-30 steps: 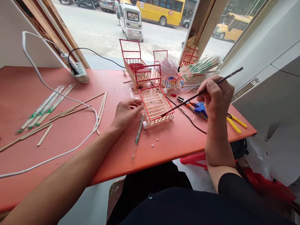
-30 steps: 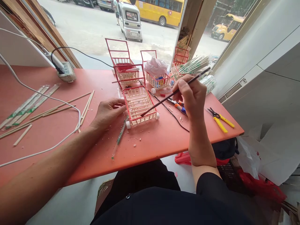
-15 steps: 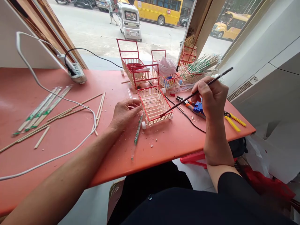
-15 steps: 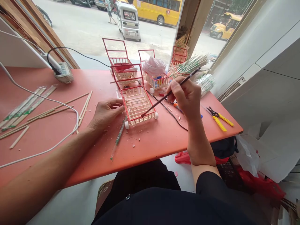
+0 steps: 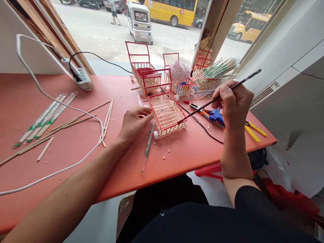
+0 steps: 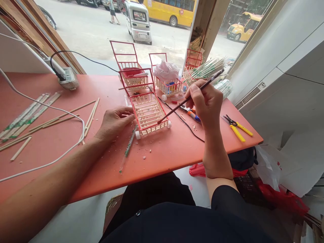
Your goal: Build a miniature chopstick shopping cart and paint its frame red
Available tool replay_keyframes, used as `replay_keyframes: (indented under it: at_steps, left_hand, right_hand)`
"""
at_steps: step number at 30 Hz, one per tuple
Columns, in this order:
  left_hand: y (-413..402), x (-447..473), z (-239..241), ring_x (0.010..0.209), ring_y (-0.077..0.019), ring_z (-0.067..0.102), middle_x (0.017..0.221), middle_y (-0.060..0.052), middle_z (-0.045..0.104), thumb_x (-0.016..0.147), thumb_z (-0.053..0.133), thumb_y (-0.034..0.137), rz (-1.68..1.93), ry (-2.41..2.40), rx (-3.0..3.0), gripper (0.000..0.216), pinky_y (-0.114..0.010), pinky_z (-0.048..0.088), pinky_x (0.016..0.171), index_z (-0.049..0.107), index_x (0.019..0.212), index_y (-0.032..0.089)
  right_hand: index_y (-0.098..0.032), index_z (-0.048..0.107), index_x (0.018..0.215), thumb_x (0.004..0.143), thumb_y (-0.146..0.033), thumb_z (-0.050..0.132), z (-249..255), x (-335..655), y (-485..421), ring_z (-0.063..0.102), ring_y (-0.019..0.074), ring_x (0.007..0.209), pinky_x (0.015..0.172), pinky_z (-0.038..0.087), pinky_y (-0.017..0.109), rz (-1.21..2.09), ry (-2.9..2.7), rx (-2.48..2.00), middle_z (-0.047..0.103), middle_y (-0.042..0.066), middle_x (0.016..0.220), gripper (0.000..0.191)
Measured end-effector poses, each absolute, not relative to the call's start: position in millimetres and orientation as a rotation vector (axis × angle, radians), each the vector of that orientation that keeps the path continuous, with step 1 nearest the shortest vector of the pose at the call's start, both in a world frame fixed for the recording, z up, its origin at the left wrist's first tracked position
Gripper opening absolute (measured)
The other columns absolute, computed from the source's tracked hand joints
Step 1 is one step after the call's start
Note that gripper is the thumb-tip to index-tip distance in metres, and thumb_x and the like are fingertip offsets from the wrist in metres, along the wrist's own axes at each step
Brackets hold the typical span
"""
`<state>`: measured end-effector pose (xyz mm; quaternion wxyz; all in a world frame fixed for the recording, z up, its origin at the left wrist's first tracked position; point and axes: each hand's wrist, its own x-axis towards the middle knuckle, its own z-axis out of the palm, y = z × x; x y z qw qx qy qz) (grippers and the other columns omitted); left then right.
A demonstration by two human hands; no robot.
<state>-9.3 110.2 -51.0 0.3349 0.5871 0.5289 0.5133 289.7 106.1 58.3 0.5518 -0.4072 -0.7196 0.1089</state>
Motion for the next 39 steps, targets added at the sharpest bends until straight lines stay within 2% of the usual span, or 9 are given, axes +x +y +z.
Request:
replay_keyframes:
  at_steps: [4,9,13,26,29,33,39]
  left_hand:
    - [110,-9,-51,0.080,-0.0190,0.073,0.094,-0.004,0.084,0.074,0.075,0.035,1.341,1.383,1.524,0.024,-0.028,0.056,0.073,0.087,0.090,0.021]
    - [109,-9,-49,0.080,-0.0189,0.072,0.094,-0.004,0.084,0.074,0.077,0.036,1.311,1.401,1.515,0.025,-0.028,0.057,0.074,0.086,0.091,0.020]
    - [108,-7,-46,0.080,-0.0191,0.072,0.095,-0.004,0.084,0.073,0.076,0.034,1.308,1.410,1.495,0.023,-0.028,0.057,0.074,0.086,0.089,0.021]
    - [106,-6,-43,0.081,-0.0196,0.072,0.095,-0.005,0.083,0.073,0.076,0.033,1.296,1.440,1.481,0.023,-0.028,0.057,0.073,0.086,0.090,0.021]
    - [106,-6,-44,0.081,-0.0197,0.072,0.094,-0.005,0.083,0.073,0.076,0.033,1.305,1.427,1.480,0.022,-0.029,0.057,0.073,0.086,0.089,0.021]
    - [106,-6,-44,0.081,-0.0199,0.072,0.095,-0.004,0.084,0.073,0.076,0.034,1.305,1.431,1.488,0.023,-0.029,0.058,0.074,0.087,0.089,0.022]
    - [106,-7,-43,0.080,-0.0192,0.071,0.094,-0.005,0.083,0.074,0.076,0.036,1.299,1.420,1.499,0.020,-0.028,0.058,0.073,0.085,0.085,0.022]
  right_hand:
    - [-0.025,0.066,0.077,0.104,-0.060,0.057,58,291,108,0.061,0.0129,0.055,0.050,0.050,0.030,0.228,-1.663,-0.998,0.057,-0.001,0.063,0.045]
    - [-0.026,0.064,0.070,0.098,-0.033,0.060,67,293,105,0.052,0.0114,0.047,0.048,0.045,0.030,0.166,-1.587,-0.993,0.055,-0.003,0.055,0.029]
    - [-0.025,0.063,0.066,0.093,-0.025,0.058,67,294,108,0.047,0.0103,0.041,0.043,0.038,0.031,0.110,-1.494,-0.870,0.053,-0.004,0.052,0.027]
    - [-0.027,0.060,0.069,0.098,-0.029,0.057,65,295,107,0.045,0.0112,0.044,0.047,0.040,0.033,0.074,-1.499,-0.929,0.051,-0.004,0.056,0.029]
    - [-0.026,0.062,0.072,0.101,-0.034,0.058,64,296,108,0.050,0.0123,0.047,0.050,0.043,0.033,0.096,-1.554,-0.952,0.052,-0.003,0.058,0.030]
    - [-0.027,0.062,0.070,0.100,-0.035,0.060,64,300,108,0.047,0.0123,0.045,0.047,0.041,0.034,0.100,-1.514,-0.899,0.055,-0.002,0.058,0.031]
    - [-0.030,0.068,0.078,0.106,-0.046,0.062,76,310,96,0.066,0.0187,0.059,0.058,0.055,0.038,0.218,-1.709,-1.024,0.063,0.000,0.066,0.033]
